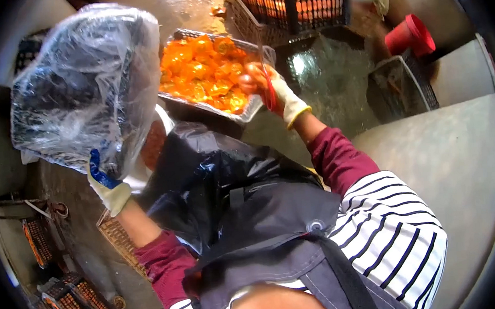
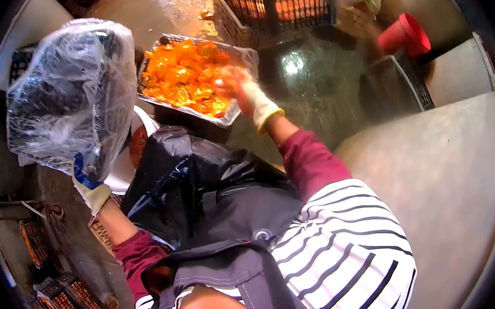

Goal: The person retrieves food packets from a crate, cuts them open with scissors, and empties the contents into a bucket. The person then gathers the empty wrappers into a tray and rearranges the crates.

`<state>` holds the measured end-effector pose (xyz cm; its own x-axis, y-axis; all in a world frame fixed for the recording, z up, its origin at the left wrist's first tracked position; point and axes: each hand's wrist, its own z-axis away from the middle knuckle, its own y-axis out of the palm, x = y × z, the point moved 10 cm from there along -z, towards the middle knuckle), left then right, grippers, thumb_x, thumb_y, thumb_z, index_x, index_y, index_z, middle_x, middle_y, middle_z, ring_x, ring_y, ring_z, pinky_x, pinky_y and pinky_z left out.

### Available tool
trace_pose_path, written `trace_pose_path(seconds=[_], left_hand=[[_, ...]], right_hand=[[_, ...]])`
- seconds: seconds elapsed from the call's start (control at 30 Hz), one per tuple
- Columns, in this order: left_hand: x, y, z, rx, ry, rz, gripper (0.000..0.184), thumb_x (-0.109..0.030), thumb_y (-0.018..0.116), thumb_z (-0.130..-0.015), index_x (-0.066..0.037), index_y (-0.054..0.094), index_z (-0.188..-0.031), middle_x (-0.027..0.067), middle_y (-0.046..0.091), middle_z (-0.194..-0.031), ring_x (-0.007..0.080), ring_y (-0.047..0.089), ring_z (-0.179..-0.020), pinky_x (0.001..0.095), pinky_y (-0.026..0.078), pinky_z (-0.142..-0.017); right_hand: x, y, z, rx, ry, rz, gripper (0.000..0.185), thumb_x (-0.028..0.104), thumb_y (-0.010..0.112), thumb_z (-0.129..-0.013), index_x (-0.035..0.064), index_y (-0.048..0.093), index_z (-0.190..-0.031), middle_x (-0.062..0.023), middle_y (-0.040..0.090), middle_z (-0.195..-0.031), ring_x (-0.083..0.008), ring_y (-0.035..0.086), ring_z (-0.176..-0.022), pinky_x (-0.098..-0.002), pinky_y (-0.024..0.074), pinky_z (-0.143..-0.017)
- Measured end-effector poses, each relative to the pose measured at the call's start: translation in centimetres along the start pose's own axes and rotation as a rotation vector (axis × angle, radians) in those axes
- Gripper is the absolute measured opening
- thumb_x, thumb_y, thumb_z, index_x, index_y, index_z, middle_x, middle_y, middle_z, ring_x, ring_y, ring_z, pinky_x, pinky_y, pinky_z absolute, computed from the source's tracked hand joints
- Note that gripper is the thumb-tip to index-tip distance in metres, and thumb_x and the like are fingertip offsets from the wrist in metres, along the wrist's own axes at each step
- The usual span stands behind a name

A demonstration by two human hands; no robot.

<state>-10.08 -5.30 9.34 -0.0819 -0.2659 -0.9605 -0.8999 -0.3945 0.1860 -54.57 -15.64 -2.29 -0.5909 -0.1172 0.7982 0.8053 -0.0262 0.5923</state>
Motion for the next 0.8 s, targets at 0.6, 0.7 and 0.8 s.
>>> trace_pose_path(seconds=[0.6,0.7,0.8], left_hand=[[-4.3,25.3,1.5,0.324,-0.043,0.167,0.030,-0.006,0.063,-0.081,0.002,0.060,-0.110,0.0098,0.066,-0.097,0.0162,0.063,-0.082,0.0251,0.050,-0.075],[-3.9,30.7,3.9,0.536,-0.095,-0.098,0.043,-0.016,0.073,-0.075,0.000,0.057,-0.111,0.0058,0.064,-0.089,0.0157,0.062,-0.073,0.0281,0.050,-0.065],[-4.5,36.0,5.8,0.711,0.179,-0.349,0.051,-0.020,0.075,-0.071,-0.005,0.056,-0.115,0.0123,0.063,-0.088,0.0212,0.063,-0.076,0.0336,0.051,-0.066]], right_hand=[[4.0,-7.0,4.0,-0.011,-0.176,-0.532,0.044,0.040,0.033,-0.095,0.0083,0.047,-0.123,-0.0105,0.053,-0.120,-0.0252,0.052,-0.108,-0.0388,0.0427,-0.094],[3.5,-12.5,6.0,-0.189,-0.191,-0.515,0.043,0.039,0.034,-0.095,0.0080,0.047,-0.122,-0.0107,0.053,-0.119,-0.0257,0.052,-0.107,-0.0389,0.0435,-0.092],[2.4,-16.5,7.2,-0.323,-0.160,-0.475,0.042,0.038,0.035,-0.095,0.0076,0.048,-0.121,-0.0110,0.054,-0.118,-0.0261,0.053,-0.106,-0.0389,0.0442,-0.090]])
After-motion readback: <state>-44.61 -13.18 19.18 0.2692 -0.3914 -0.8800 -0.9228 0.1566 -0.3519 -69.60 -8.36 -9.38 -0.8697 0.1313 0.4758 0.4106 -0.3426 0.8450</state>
